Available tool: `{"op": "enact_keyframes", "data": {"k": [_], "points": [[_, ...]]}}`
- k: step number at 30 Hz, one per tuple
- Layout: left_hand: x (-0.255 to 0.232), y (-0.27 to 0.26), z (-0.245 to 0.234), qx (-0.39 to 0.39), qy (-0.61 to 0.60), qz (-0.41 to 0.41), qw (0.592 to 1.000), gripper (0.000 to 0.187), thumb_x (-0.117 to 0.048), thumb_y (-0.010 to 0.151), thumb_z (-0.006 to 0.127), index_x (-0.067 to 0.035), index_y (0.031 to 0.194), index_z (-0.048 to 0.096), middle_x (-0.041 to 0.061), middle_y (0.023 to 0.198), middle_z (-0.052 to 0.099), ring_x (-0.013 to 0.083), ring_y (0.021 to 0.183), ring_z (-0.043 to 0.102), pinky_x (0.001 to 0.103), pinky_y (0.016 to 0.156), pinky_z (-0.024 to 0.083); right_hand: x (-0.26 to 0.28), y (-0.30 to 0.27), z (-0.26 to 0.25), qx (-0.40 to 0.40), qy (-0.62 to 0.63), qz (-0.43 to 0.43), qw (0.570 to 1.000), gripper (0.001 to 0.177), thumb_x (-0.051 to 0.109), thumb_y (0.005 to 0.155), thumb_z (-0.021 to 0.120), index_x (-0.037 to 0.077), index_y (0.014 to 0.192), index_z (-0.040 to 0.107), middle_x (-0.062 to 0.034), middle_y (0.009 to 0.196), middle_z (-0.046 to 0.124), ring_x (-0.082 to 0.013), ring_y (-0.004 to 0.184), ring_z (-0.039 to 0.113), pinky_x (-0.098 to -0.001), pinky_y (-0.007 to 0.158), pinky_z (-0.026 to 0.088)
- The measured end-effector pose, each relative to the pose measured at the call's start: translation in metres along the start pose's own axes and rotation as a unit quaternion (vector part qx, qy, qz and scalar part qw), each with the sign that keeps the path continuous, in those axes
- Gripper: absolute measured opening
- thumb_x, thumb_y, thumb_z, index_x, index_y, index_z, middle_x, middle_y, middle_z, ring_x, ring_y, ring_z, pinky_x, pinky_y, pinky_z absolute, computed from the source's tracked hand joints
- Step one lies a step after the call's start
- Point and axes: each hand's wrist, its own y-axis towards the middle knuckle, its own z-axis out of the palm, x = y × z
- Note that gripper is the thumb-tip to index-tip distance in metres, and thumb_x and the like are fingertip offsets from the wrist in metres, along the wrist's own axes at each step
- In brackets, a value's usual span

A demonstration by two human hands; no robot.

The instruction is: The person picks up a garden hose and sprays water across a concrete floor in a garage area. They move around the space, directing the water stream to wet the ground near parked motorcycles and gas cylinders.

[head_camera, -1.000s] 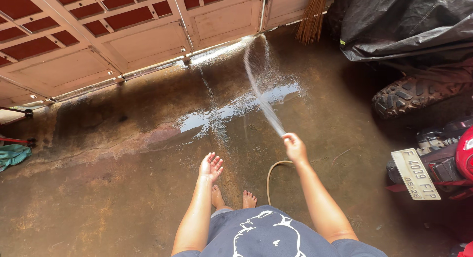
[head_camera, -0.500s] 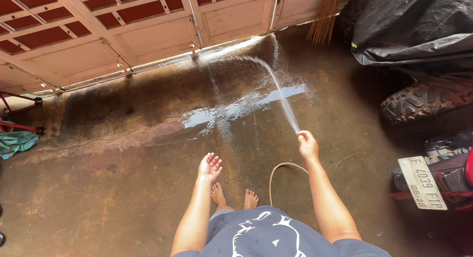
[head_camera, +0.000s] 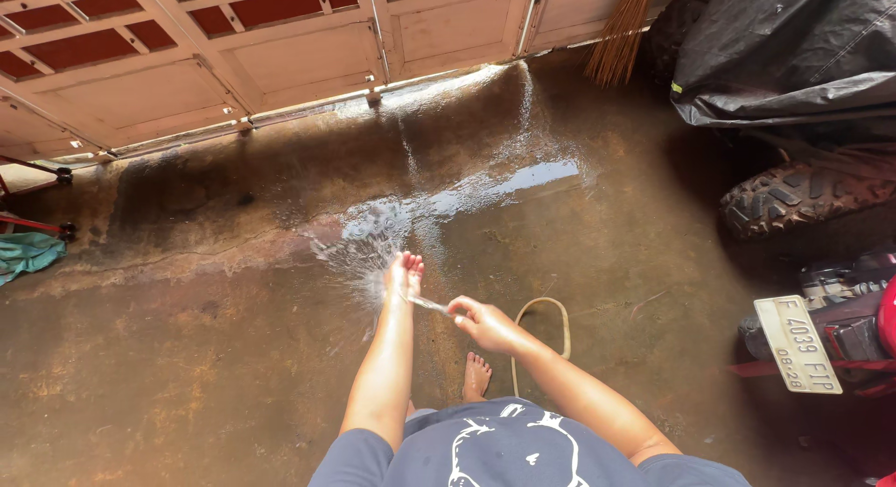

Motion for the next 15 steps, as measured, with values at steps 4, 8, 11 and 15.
{"op": "enact_keyframes", "data": {"k": [4,8,11,15], "points": [[-0.025,0.000,-0.034,0.015,0.045,0.013,0.999,0.036,-0.055,0.109,0.050,-0.023,0.098,0.063,-0.005,0.063,0.040,0.0086,0.049,0.036,0.028,0.043,0.030,-0.013,0.022,0.006,-0.151,-0.007,-0.113,0.982,0.015,0.019,0.096,0.064,0.013,0.110,0.067,0.0025,0.091,0.068,-0.0079,0.079,0.063,-0.0305,0.074,0.051],[-0.072,-0.020,-0.110,0.028,0.034,0.035,0.998,0.048,-0.059,0.113,0.052,-0.018,0.089,0.050,-0.004,0.064,0.044,0.0115,0.047,0.037,0.035,0.046,0.035,-0.037,0.050,0.014,-0.280,0.066,0.018,0.958,0.017,0.020,0.100,0.061,0.016,0.115,0.067,0.0000,0.072,0.054,-0.0081,0.065,0.049,-0.0287,0.059,0.043],[-0.110,-0.053,-0.168,-0.093,0.156,0.007,0.983,0.037,-0.054,0.107,0.048,-0.019,0.113,0.060,-0.006,0.091,0.063,0.0118,0.081,0.058,0.050,0.087,0.030,-0.045,0.065,0.037,-0.304,0.108,-0.017,0.946,0.017,0.018,0.101,0.059,0.015,0.116,0.064,0.0053,0.074,0.053,-0.0049,0.065,0.047,-0.0263,0.056,0.041],[-0.155,-0.115,-0.243,-0.176,0.139,-0.063,0.973,0.039,-0.053,0.098,0.054,-0.027,0.126,0.062,-0.004,0.123,0.067,0.0184,0.117,0.061,0.061,0.119,0.016,-0.030,0.079,0.079,-0.303,0.147,0.006,0.941,0.016,0.019,0.103,0.058,0.015,0.118,0.063,0.0054,0.073,0.050,-0.0050,0.063,0.044,-0.0269,0.055,0.039]]}}
